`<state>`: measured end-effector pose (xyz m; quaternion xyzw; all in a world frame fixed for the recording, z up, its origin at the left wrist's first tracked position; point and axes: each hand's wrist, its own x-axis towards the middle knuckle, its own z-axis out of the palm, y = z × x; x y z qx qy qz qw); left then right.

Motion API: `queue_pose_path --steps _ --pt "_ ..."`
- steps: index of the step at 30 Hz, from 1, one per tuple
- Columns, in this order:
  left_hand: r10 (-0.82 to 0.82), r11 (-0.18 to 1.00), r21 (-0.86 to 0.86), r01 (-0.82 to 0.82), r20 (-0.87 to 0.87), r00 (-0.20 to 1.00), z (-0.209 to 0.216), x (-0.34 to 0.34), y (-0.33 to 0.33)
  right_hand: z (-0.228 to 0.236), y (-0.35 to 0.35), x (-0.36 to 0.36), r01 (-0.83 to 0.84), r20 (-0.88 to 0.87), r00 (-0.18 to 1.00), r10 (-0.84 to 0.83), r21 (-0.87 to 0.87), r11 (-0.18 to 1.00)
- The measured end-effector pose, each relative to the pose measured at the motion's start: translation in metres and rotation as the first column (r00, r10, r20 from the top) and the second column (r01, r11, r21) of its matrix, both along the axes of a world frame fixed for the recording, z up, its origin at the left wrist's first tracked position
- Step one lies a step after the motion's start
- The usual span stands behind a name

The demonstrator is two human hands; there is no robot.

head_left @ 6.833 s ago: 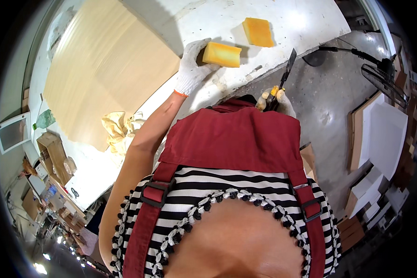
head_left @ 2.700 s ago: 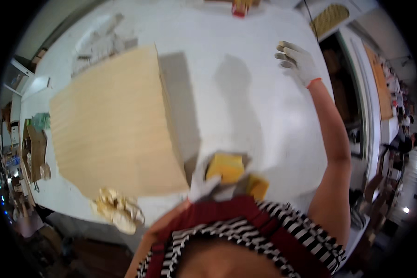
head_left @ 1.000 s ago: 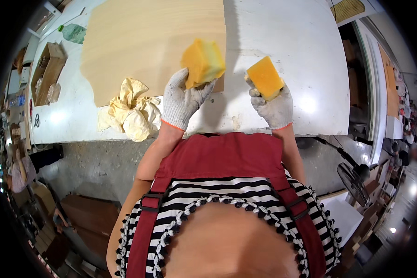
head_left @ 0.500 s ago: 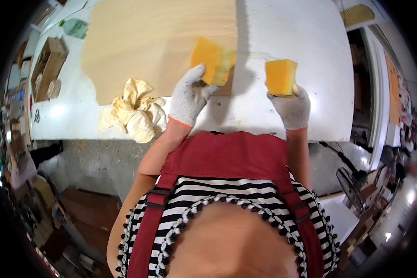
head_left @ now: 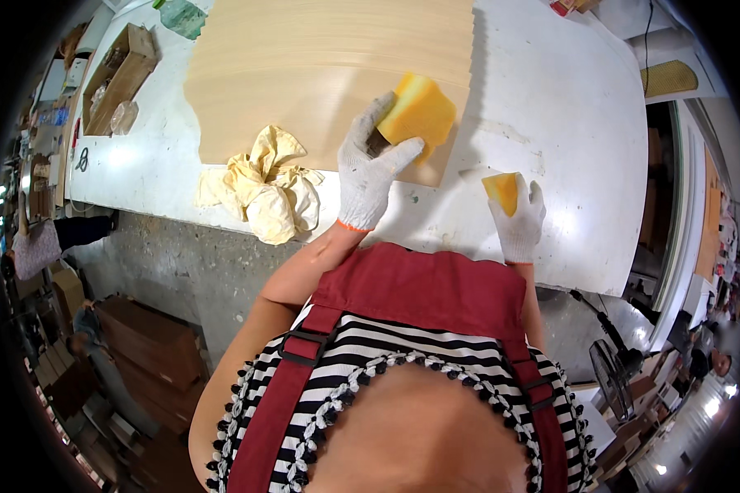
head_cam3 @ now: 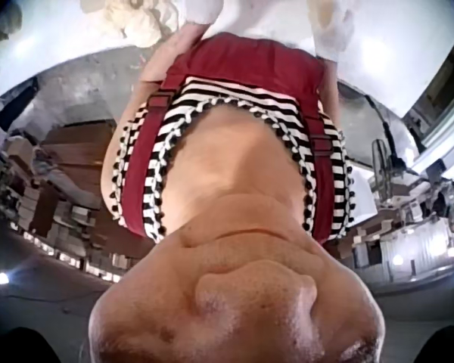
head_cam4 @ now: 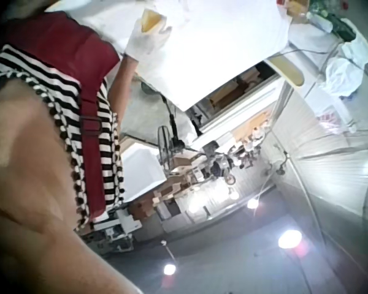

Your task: The person retrieves a yellow sponge from a cabinet, places it on a work table, and cuts it into two pieces using a utility knife. The person then uses shears to trim the edges of one of the sponge pieces.

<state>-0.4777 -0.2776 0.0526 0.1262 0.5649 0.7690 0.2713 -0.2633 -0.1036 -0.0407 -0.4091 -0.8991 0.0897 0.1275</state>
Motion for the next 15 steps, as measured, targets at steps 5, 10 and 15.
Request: queue_pose_path --steps 5,10,15 --pt "0.066 0.996 -0.031 -0.078 -0.286 0.956 -0.005 -0.002 0.007 -0.013 0.009 0.004 0.040 -0.086 0.995 -0.049 -0.108 0.993" --pt "0.010 1.000 -0.007 -0.012 -0.202 0.979 0.002 -0.005 0.014 0.001 0.022 0.009 0.038 -0.332 0.924 -0.188 -0.410 0.911" --pt "-0.172 0.972 0.186 0.141 0.161 0.972 0.010 -0.010 0.016 0.027 0.027 0.004 0.027 -0.357 0.907 -0.224 -0.481 0.876"
